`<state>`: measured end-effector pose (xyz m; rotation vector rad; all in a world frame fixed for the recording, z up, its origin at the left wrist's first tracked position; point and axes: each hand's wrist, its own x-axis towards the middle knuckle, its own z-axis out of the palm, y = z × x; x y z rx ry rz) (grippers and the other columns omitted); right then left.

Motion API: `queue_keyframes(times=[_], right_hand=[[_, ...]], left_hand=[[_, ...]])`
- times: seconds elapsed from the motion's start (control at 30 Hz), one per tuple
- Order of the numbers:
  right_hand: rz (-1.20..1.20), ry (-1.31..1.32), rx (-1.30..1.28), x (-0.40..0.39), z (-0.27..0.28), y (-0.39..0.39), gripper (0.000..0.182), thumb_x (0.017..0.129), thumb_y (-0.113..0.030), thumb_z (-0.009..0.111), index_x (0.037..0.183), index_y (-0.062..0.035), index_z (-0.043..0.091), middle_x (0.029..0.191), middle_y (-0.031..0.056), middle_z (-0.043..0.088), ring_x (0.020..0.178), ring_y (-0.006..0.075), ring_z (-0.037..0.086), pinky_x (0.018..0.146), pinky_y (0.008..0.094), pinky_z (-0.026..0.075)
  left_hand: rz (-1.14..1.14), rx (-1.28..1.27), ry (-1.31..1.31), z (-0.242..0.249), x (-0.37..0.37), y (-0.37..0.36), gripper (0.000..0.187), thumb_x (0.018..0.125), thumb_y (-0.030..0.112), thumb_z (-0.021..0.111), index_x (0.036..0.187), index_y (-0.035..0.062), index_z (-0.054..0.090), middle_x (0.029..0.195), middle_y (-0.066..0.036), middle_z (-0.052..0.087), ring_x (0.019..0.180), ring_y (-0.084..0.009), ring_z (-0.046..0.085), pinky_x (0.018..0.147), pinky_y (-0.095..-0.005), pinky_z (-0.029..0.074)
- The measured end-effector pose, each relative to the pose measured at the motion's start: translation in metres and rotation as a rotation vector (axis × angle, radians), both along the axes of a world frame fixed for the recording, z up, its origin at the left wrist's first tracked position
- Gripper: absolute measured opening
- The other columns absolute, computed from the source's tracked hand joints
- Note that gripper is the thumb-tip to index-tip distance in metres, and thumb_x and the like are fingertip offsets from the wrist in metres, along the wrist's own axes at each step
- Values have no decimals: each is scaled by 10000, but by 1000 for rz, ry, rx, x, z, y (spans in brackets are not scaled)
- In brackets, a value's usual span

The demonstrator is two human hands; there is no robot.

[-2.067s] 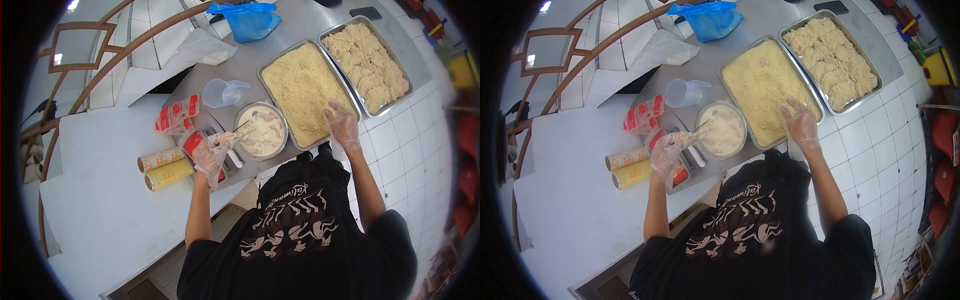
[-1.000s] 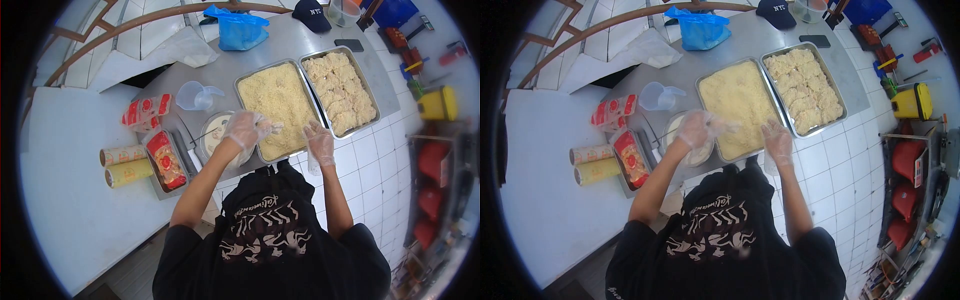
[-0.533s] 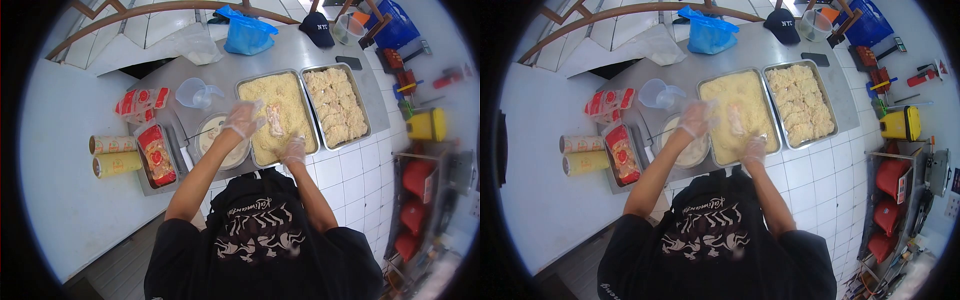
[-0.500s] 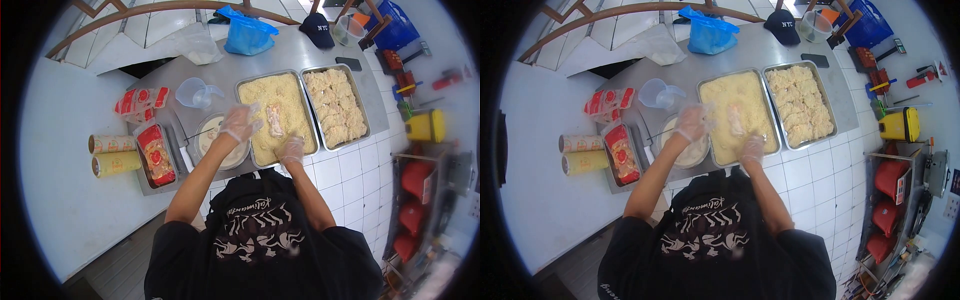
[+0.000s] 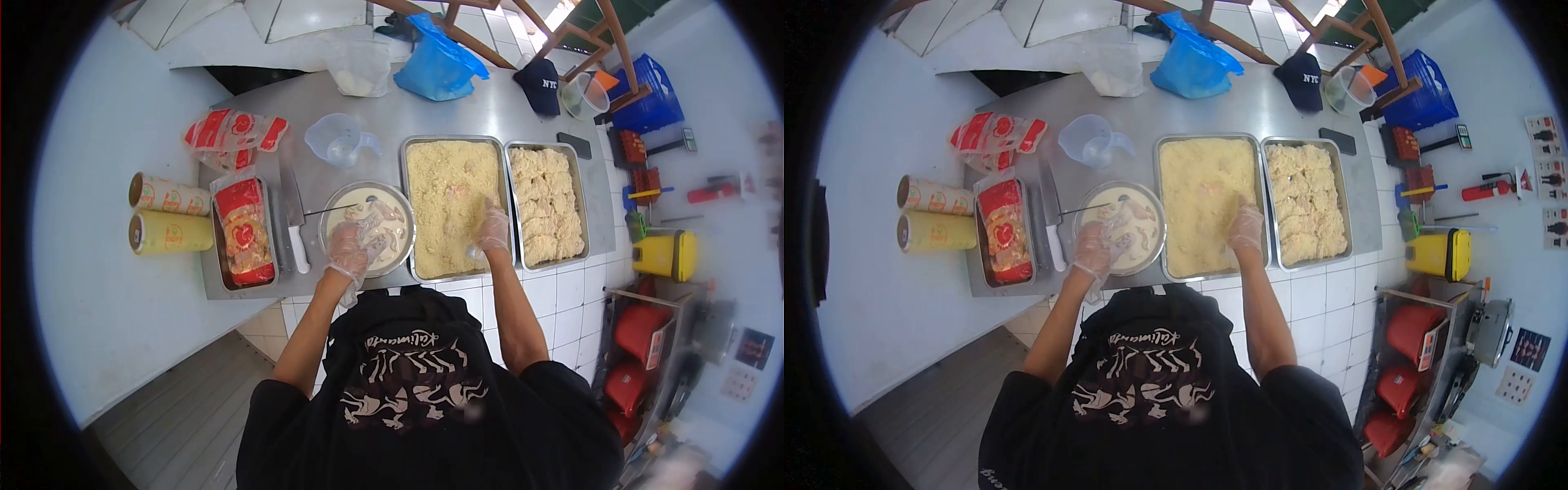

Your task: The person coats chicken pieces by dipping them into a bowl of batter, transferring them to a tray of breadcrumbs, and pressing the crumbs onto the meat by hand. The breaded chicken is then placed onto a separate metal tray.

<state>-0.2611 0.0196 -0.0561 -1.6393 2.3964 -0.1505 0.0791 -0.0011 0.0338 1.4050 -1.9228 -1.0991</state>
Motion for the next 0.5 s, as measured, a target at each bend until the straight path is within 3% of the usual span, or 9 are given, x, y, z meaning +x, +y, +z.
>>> queue_keyframes(times=[0.07, 0.17, 0.23, 0.27, 0.33, 0.37, 0.43, 0.47, 0.5], right_hand=[[79, 126, 108, -10, -29, -7, 533, 741, -46, 648, 1269, -23, 581, 1075, 228, 671, 1060, 341, 635, 940, 396, 493], [125, -15, 62, -28, -46, -21, 548, 741, -34, 630, 1286, -32, 567, 1108, 225, 666, 1079, 359, 626, 962, 397, 485], [91, -385, 22, -36, -40, -35, 518, 738, -53, 637, 1253, -36, 585, 1132, 207, 667, 1092, 360, 621, 975, 402, 483], [98, -381, 25, -36, -30, -36, 518, 738, -53, 637, 1253, -36, 585, 1132, 207, 667, 1092, 360, 621, 975, 402, 483], [180, -166, -285, -34, -8, -33, 343, 828, -109, 564, 1164, -53, 605, 1023, 144, 657, 1018, 293, 634, 899, 369, 498], [178, -164, -285, -40, -23, -33, 343, 828, -109, 564, 1164, -53, 605, 1023, 144, 657, 1018, 293, 634, 899, 369, 498], [225, 77, -220, -61, -71, -42, 379, 758, -55, 583, 1130, -35, 651, 1116, 203, 679, 1113, 345, 616, 986, 407, 471], [154, 228, 232, -54, -67, -52, 372, 788, -96, 543, 1135, -34, 659, 1111, 208, 684, 1087, 370, 625, 969, 401, 481], [156, 230, 232, -59, -81, -49, 372, 788, -96, 543, 1135, -34, 659, 1111, 208, 684, 1087, 370, 625, 969, 401, 481]], left_hand=[[28, -12, -17, 1, 3, 2, 449, 795, 351, 747, 1151, 82, 702, 935, -199, 689, 882, -402, 627, 817, -475, 488], [20, 4, -105, -2, 5, 3, 440, 803, 348, 743, 1151, 81, 703, 949, -206, 690, 872, -399, 632, 803, -467, 495], [15, -30, -26, -14, 9, 6, 457, 798, 237, 790, 1205, 60, 681, 908, -173, 693, 796, -273, 645, 771, -378, 513], [23, -29, -23, -22, 11, 6, 457, 798, 237, 790, 1205, 60, 681, 908, -173, 693, 796, -273, 645, 771, -378, 513], [19, -40, 35, -35, 13, 8, 451, 795, 234, 790, 1199, 61, 684, 924, -178, 700, 807, -285, 650, 780, -373, 516], [17, -39, 37, -33, 14, 9, 451, 795, 234, 790, 1199, 61, 684, 924, -178, 700, 807, -285, 650, 780, -373, 516], [16, -37, 5, -26, 12, 11, 441, 798, 221, 787, 1195, 60, 686, 963, -183, 707, 826, -283, 661, 794, -370, 520], [17, -37, 7, -26, 12, 13, 441, 798, 221, 787, 1195, 60, 686, 963, -183, 707, 826, -283, 661, 794, -370, 520], [0, -87, -77, -25, 13, 15, 437, 801, 222, 783, 1196, 60, 686, 978, -185, 708, 837, -287, 664, 803, -374, 521]])
